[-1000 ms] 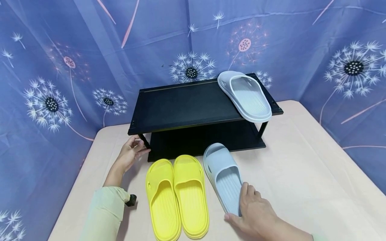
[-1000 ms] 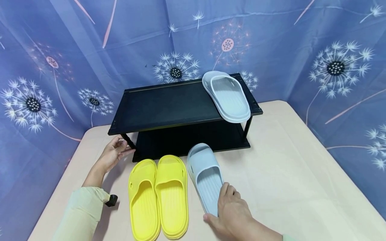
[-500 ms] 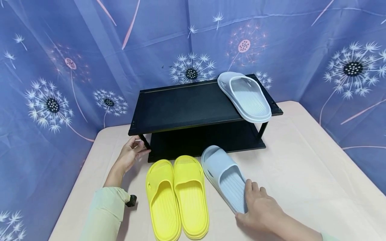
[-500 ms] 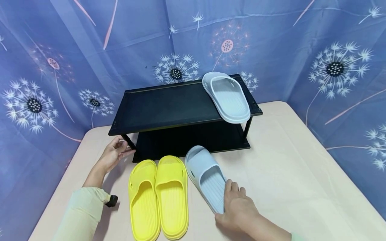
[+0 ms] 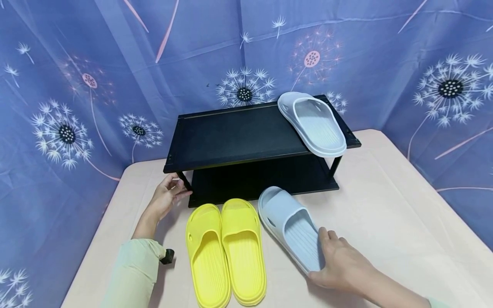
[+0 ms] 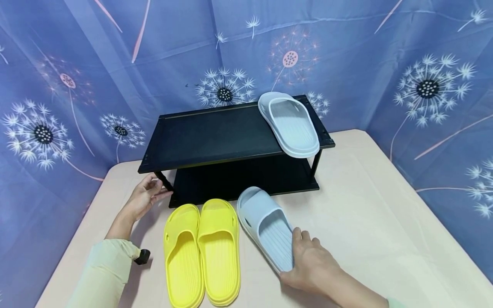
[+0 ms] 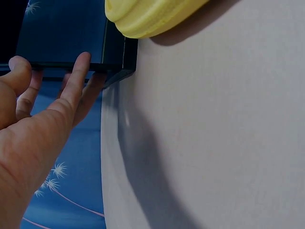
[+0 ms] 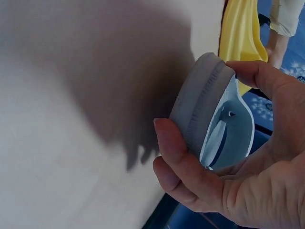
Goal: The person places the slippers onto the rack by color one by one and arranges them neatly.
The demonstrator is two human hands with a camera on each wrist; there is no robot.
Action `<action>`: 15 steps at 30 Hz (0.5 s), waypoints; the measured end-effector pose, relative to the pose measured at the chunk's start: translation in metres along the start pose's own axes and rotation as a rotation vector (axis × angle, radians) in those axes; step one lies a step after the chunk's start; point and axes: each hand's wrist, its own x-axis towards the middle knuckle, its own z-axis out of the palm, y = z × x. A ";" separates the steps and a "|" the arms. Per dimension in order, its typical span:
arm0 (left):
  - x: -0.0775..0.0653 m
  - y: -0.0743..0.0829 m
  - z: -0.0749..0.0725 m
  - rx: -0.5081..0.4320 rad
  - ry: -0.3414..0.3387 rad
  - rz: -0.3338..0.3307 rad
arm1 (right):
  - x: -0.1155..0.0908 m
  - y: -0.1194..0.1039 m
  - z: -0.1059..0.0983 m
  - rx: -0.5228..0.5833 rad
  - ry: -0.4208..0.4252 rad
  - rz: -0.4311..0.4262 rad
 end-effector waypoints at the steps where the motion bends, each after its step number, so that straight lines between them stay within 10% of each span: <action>1: 0.000 0.000 0.000 0.003 0.001 -0.001 | -0.001 0.000 -0.002 -0.001 0.004 -0.003; 15: 0.000 0.000 0.000 0.018 0.008 -0.008 | -0.019 0.010 -0.031 -0.023 0.150 -0.088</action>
